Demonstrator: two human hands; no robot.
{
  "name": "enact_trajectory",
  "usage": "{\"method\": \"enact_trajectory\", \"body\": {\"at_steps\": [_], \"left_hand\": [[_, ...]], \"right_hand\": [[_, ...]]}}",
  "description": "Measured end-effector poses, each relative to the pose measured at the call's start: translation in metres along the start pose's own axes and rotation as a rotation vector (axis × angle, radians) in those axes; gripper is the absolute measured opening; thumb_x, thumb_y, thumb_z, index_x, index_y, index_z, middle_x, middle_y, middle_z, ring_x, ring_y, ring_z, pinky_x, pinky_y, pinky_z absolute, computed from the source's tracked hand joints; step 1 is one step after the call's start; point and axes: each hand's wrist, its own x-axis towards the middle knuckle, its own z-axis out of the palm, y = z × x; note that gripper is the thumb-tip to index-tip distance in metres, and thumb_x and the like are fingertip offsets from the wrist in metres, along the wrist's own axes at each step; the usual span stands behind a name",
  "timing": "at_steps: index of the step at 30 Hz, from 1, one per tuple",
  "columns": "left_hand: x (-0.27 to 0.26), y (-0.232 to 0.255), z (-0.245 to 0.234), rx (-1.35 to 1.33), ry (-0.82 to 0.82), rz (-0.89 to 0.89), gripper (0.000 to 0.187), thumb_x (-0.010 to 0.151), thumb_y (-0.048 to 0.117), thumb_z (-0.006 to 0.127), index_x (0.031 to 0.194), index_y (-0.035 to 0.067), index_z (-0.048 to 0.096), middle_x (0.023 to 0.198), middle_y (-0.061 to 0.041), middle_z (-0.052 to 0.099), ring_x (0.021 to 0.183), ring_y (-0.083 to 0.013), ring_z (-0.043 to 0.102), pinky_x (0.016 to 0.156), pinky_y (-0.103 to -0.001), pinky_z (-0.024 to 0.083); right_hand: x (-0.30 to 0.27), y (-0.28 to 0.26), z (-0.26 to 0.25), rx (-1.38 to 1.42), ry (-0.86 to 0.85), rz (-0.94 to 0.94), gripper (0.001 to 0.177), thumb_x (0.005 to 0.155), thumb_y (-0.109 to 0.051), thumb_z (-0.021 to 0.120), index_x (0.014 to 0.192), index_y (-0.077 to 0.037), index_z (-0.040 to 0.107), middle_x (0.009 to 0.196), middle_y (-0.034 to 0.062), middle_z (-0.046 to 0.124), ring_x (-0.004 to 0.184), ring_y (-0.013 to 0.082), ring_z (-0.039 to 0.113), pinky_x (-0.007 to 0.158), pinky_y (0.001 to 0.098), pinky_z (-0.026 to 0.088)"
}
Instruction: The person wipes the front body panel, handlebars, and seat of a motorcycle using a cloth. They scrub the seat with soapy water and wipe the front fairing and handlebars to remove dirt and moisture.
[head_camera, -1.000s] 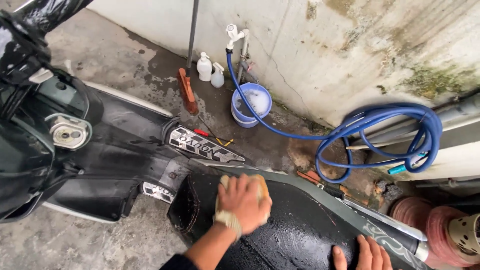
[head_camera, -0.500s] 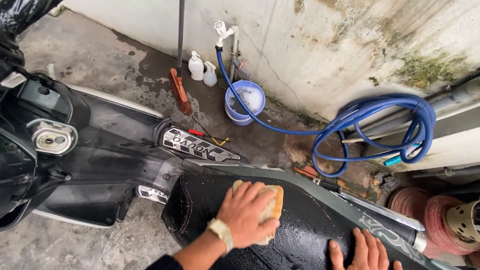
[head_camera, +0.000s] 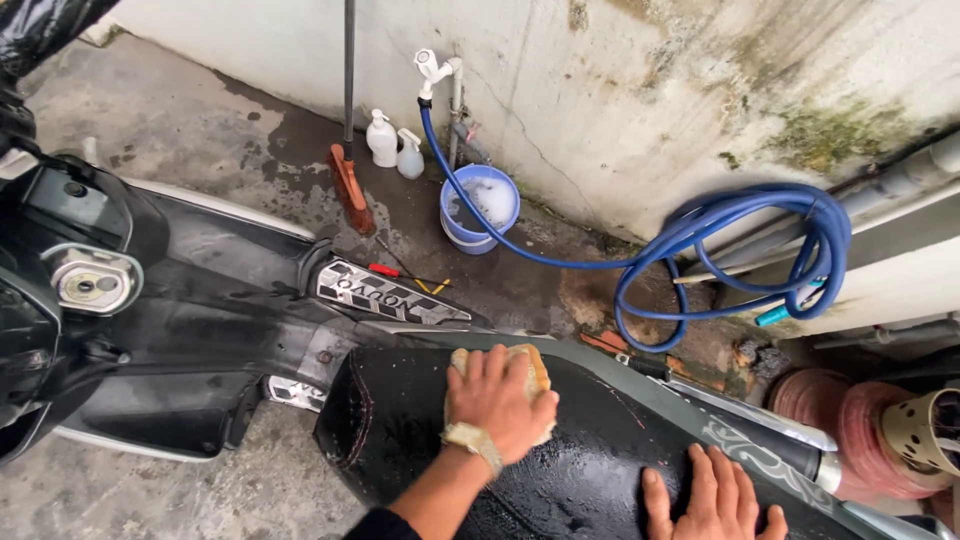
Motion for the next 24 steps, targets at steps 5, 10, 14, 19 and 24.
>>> {"method": "enact_trajectory", "body": {"at_steps": [5, 10, 14, 19, 24], "left_hand": [[-0.051, 0.042, 0.011, -0.064, 0.389, 0.604, 0.054, 0.067, 0.042, 0.059, 0.110, 0.010, 0.054, 0.114, -0.012, 0.050, 0.103, -0.0352, 0.042, 0.083, -0.056, 0.029], [-0.035, 0.044, 0.007, -0.035, 0.314, 0.556, 0.040, 0.076, 0.042, 0.051, 0.106, 0.017, 0.057, 0.109, -0.006, 0.052, 0.095, -0.0300, 0.047, 0.073, -0.049, 0.036], [-0.040, 0.088, 0.030, -0.059, 0.022, 0.051, 0.056, 0.085, 0.055, 0.028, 0.125, 0.017, 0.041, 0.142, -0.006, 0.023, 0.130, -0.0320, 0.015, 0.099, -0.062, 0.011], [-0.082, 0.159, 0.060, -0.312, -0.089, 0.395, 0.064, 0.084, 0.055, 0.020, 0.128, 0.011, 0.036, 0.141, -0.009, 0.029, 0.129, -0.0278, 0.022, 0.098, -0.052, 0.016], [-0.098, 0.140, 0.077, -0.764, -0.161, 0.483, 0.054, 0.090, 0.036, 0.032, 0.134, 0.005, 0.033, 0.145, -0.014, 0.021, 0.135, -0.0233, 0.015, 0.108, -0.037, 0.009]], "right_hand": [[0.003, -0.006, -0.009, -0.107, 0.168, -0.087, 0.048, 0.081, -0.054, 0.048, 0.109, -0.020, 0.067, 0.115, -0.0044, 0.068, 0.108, 0.0152, 0.062, 0.105, 0.0415, 0.033], [0.007, -0.001, -0.016, -0.052, 0.109, -0.094, 0.053, 0.079, -0.055, 0.046, 0.112, -0.018, 0.062, 0.116, -0.0017, 0.063, 0.110, 0.0171, 0.057, 0.100, 0.0432, 0.032], [0.000, 0.025, -0.010, 0.390, -0.086, -0.027, 0.050, 0.087, -0.040, 0.040, 0.125, -0.008, 0.047, 0.121, 0.0062, 0.055, 0.110, 0.0197, 0.051, 0.102, 0.0439, 0.020], [-0.004, 0.071, -0.057, 0.993, -0.264, 0.214, 0.057, 0.082, -0.021, 0.046, 0.134, -0.007, 0.031, 0.139, 0.0125, 0.032, 0.128, 0.0239, 0.031, 0.104, 0.0364, 0.025], [-0.025, 0.085, -0.062, 0.631, -0.401, -0.059, 0.077, 0.072, -0.047, 0.051, 0.137, -0.014, 0.026, 0.146, 0.0210, 0.014, 0.136, 0.0338, 0.012, 0.095, 0.0477, 0.024]]}}
